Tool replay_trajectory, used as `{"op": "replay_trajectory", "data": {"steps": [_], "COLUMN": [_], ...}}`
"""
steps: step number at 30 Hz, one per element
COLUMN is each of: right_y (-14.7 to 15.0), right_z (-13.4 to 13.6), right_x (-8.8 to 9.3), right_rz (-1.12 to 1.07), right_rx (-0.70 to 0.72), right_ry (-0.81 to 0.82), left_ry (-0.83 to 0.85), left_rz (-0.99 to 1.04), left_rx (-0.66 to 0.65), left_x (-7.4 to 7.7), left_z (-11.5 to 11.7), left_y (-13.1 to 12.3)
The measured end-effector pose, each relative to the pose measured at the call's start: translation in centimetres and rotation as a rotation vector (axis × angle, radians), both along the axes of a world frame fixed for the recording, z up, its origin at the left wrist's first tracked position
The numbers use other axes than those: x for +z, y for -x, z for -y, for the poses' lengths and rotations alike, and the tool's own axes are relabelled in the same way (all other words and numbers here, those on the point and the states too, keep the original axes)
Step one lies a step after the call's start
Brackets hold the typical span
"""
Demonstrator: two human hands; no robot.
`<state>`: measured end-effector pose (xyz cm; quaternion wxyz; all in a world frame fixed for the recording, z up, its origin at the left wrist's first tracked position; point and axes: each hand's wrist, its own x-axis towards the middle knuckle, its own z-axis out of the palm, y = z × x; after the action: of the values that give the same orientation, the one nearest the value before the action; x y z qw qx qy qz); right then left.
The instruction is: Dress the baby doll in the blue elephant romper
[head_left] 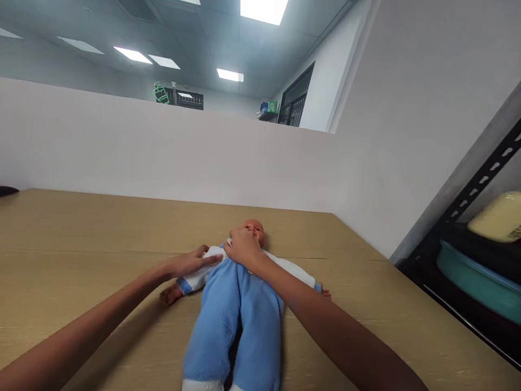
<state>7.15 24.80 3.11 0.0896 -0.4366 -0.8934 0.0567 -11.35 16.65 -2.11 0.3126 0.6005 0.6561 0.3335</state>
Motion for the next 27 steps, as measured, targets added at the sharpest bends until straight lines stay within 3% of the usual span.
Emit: {"op": "replay_trajectory", "data": {"steps": [6,13,18,21,24,27], "right_y": [0.0,-2.0,-7.6,-12.2,-16.3,-19.2], "right_z": [0.1,-0.7,-2.7,-2.8,-2.0,-1.0], "right_x": [0.7,0.1,-0.1,-1.3,-3.2,-4.9], "right_rz": [0.047,-0.036,-0.087,-0.159,-0.372,-0.476], "right_rx": [-0.079,-0.047,0.200,0.275,0.287,0.276], "right_ry": [-0.005,0.100,0.385,0.491,0.375,0.175], "left_ry": [-0.074,-0.005,0.015,0.009,-0.110,-0.324], "left_rz": [-0.277,-0.346,-0.353,-0.405,-0.504,-0.540], "left_rx": [-0.102,-0.006,0.008,0.001,-0.009,-0.031], "left_x": [-0.1,-1.3,-1.5,-2.0,-2.1,-0.8], "left_z": [3.2,2.6,2.1,1.9,1.8,2.1], "left_y": [0.6,1.9,2.4,3.0,2.9,0.8]}}
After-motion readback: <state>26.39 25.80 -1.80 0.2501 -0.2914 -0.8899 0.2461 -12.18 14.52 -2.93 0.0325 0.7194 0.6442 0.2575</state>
